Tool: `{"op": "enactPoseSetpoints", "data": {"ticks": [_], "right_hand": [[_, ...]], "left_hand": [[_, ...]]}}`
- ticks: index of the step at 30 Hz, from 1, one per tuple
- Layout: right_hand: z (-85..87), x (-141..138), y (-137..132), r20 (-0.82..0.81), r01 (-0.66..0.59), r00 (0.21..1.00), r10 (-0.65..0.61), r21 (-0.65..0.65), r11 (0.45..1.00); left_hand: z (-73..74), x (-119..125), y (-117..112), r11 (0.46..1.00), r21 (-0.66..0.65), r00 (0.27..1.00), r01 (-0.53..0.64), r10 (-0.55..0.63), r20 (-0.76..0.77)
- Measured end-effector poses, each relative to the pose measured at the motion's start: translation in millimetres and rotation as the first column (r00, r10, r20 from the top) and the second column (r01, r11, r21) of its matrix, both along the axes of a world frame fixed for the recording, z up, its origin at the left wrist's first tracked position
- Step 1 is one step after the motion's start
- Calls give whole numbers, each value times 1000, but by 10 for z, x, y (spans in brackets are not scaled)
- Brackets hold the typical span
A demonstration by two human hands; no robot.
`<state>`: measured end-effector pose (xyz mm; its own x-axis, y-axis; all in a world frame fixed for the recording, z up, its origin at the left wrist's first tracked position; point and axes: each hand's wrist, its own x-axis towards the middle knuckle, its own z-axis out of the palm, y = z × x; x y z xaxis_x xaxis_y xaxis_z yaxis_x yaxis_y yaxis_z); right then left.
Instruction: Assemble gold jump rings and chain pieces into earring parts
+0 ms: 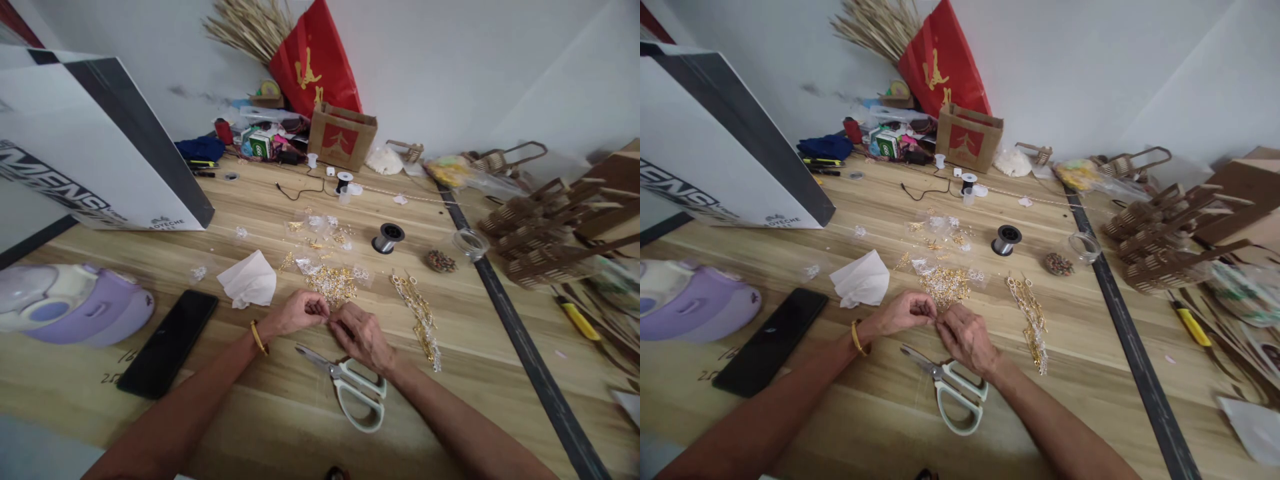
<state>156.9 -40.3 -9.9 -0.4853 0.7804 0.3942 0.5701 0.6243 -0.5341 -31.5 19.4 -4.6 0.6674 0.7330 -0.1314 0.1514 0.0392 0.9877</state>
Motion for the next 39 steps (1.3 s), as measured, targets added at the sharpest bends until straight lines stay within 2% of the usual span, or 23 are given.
{"op": "enactPoseSetpoints", "data": {"ticks": [19,39], "right_hand": [[-13,1,7,-23,4,1000,-4,-14,1000],[-40,11,9,-29,9,1000,-9,3,1000]], "left_hand": [[-17,0,13,1000,-28,1000,2,-2,-20],[-40,-9,6,986,166,986,26,1,-166]]}}
